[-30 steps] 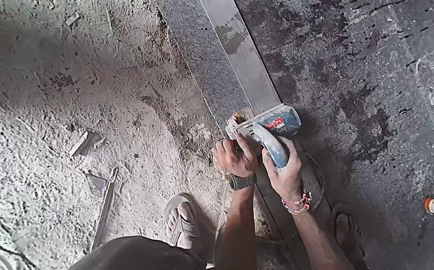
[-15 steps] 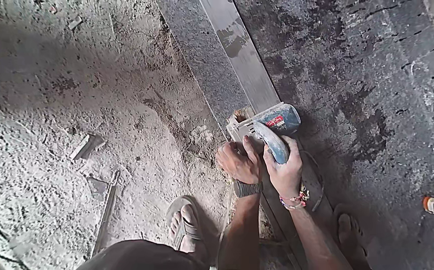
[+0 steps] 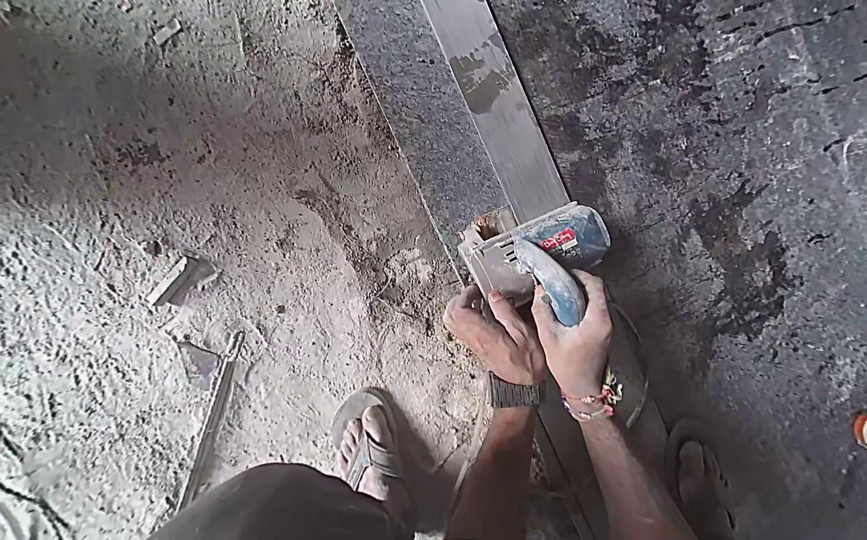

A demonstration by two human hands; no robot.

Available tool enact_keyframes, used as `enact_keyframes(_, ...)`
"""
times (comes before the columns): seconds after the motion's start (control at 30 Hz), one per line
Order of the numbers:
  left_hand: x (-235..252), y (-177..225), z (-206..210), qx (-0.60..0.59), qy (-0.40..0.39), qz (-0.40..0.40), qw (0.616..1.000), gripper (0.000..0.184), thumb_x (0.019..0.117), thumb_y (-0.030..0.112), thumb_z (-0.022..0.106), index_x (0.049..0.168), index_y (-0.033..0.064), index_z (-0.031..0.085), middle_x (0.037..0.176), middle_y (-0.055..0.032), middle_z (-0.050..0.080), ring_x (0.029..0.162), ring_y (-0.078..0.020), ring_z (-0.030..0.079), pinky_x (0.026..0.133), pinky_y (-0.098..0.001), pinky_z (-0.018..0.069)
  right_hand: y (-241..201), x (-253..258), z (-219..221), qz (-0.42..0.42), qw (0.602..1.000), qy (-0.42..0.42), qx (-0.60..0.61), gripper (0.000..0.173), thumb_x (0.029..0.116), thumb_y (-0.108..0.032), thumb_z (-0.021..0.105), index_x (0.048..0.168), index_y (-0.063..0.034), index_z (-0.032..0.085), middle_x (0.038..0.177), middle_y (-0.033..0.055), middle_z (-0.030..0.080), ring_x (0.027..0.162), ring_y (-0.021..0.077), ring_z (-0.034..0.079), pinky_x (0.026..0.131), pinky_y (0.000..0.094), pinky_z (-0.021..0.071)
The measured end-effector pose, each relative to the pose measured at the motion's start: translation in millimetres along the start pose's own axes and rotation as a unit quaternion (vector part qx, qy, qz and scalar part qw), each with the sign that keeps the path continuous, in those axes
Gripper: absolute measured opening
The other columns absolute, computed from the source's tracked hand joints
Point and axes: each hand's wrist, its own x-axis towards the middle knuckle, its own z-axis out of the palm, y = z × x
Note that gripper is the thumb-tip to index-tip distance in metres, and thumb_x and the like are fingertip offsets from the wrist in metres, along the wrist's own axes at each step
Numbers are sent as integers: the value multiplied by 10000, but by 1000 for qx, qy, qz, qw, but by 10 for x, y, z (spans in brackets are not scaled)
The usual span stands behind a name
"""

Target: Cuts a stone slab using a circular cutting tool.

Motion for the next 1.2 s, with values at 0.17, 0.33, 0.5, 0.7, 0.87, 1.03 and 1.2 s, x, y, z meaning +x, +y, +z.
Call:
enact_keyframes(0.17,13,14,-33,-17,-10,-24,1000,354,964,128,435,1204,-86,582,1132,-210,613,1055,-270,593,989,-386,482,-15,31,21,-10,1000,3,-5,462,818,-178,738,1165,107,631,949,168,722,843,99,702,780,220,568)
enact_keyframes(0.33,19,25,-81,-36,-21,-57,998,328,977,89,454,1231,-90,560,1119,-192,629,951,-190,629,878,-316,538,-33,61,43,-11,1000,3,-19,465,819,-196,736,1159,105,637,934,175,718,834,134,705,770,256,573)
enact_keyframes(0.5,103,54,-152,-26,-33,-77,996,321,991,70,480,1241,-84,609,1096,-193,668,934,-191,652,865,-323,545,-26,87,68,-22,999,7,-25,474,824,-209,725,1162,111,636,911,174,720,806,127,703,754,247,569)
enact_keyframes(0.7,221,77,-244,-77,-36,-115,990,276,1005,51,543,1223,-98,619,1079,-186,714,953,-125,700,889,-256,561,-42,98,76,-9,999,0,-32,475,825,-233,722,1174,76,635,896,159,715,777,134,696,722,279,567)
enact_keyframes(0.87,241,72,-225,-109,-30,-121,986,218,987,43,584,1162,-75,639,1002,-133,707,887,-80,683,836,-223,563,-32,109,105,-5,1000,4,-25,465,821,-234,728,1171,58,638,874,133,710,759,123,685,705,279,562)
enact_keyframes(1.03,284,78,-222,-91,-45,-112,988,224,999,61,571,1158,-72,656,993,-134,703,858,-85,678,824,-228,562,-53,128,122,-10,1000,8,-20,449,822,-222,735,1167,50,640,873,125,713,761,102,686,703,252,562)
enact_keyframes(1.2,284,41,-195,-78,-41,-64,994,232,1000,90,565,1138,-65,668,977,-121,692,844,-68,668,803,-203,555,-71,153,148,-14,1000,11,-8,446,813,-197,738,1158,67,633,888,135,711,779,93,686,729,228,561)
